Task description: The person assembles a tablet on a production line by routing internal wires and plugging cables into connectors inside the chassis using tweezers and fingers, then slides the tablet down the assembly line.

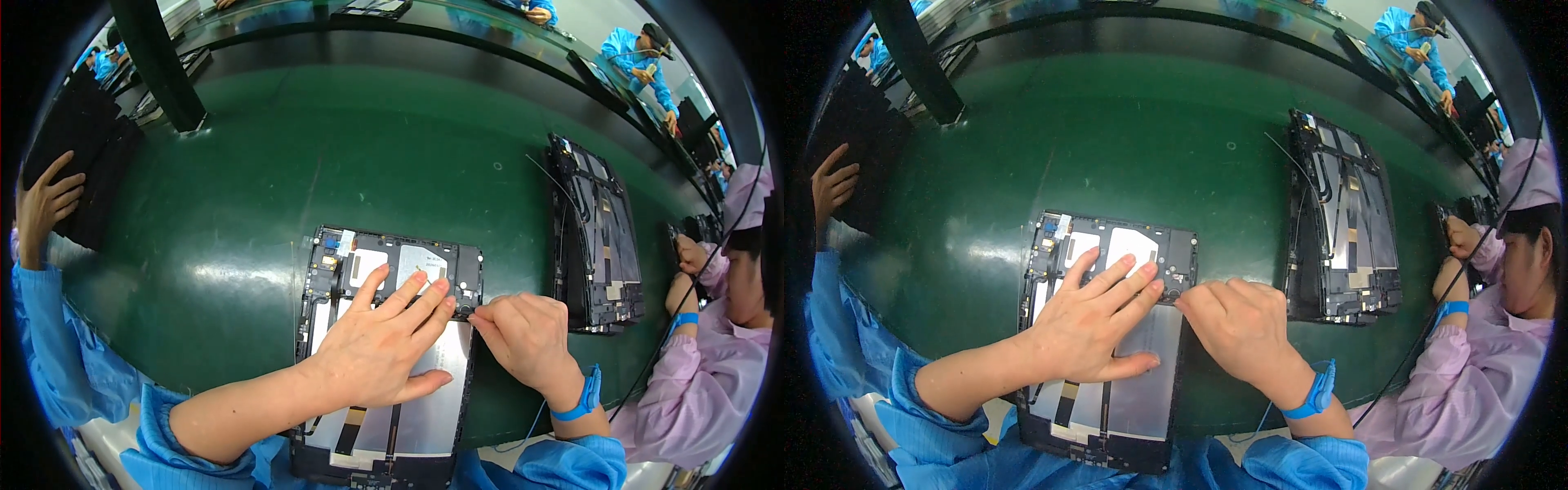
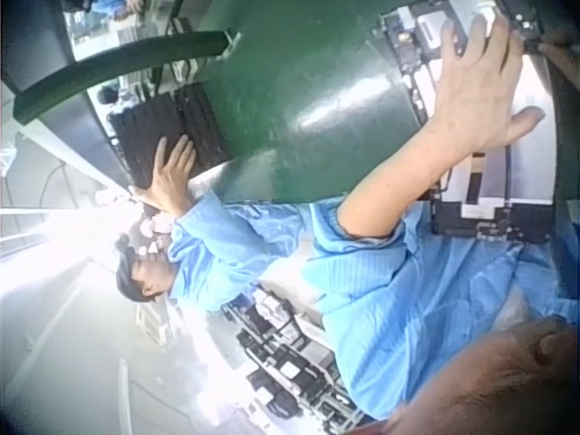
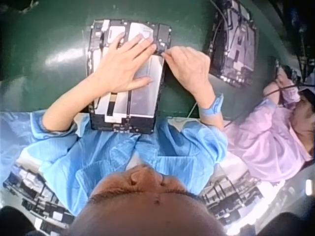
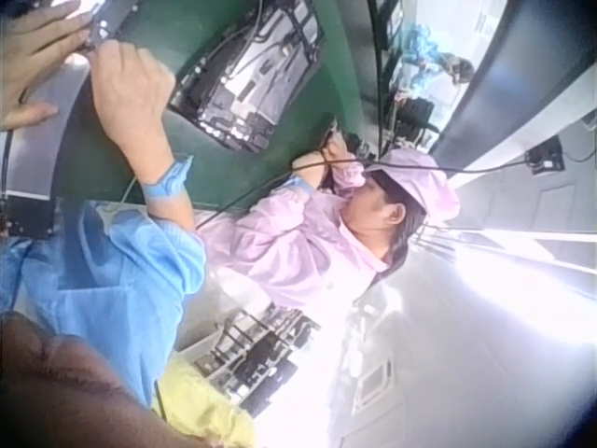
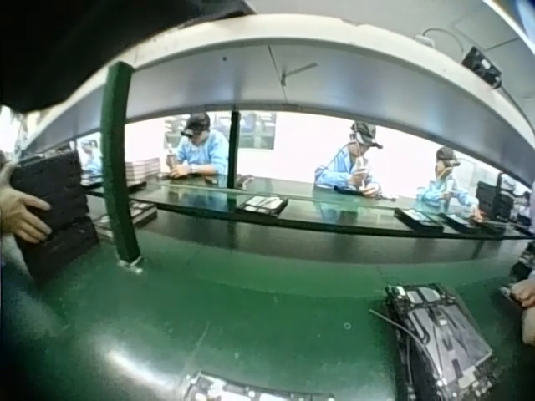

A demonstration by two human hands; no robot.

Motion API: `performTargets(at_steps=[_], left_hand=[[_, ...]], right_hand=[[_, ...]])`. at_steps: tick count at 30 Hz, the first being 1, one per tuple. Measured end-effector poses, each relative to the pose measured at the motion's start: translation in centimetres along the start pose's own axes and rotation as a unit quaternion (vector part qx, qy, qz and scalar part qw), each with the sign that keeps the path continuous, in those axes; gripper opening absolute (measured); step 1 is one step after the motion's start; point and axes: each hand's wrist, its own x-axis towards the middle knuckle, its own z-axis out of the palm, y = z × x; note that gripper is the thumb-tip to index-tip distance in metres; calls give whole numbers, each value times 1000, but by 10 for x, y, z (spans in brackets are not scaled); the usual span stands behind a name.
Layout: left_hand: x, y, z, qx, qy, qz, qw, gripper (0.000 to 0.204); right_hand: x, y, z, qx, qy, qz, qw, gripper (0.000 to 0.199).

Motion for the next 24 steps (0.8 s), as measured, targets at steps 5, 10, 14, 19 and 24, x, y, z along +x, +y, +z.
performTargets(at_steps=[5, 10, 14, 19, 24], left_hand=[[-1, 1, 0, 1, 3, 4, 1000, 63], [0, 1, 0, 7, 2, 4, 1000, 63], [1, 2, -1, 33, -2, 4, 999, 63], [0, 2, 2, 49, 12, 9, 999, 62], [-1, 4, 0, 71, 15, 4, 997, 62]], right_hand=[[-2, -2, 0, 9, 27, 2, 1000, 14], [-1, -3, 4, -18, 28, -17, 999, 15], [0, -9, 1, -62, 0, -21, 998, 14], [1, -18, 0, -85, -28, 45, 995, 14], [-1, -21, 1, -42, -21, 89, 995, 16]])
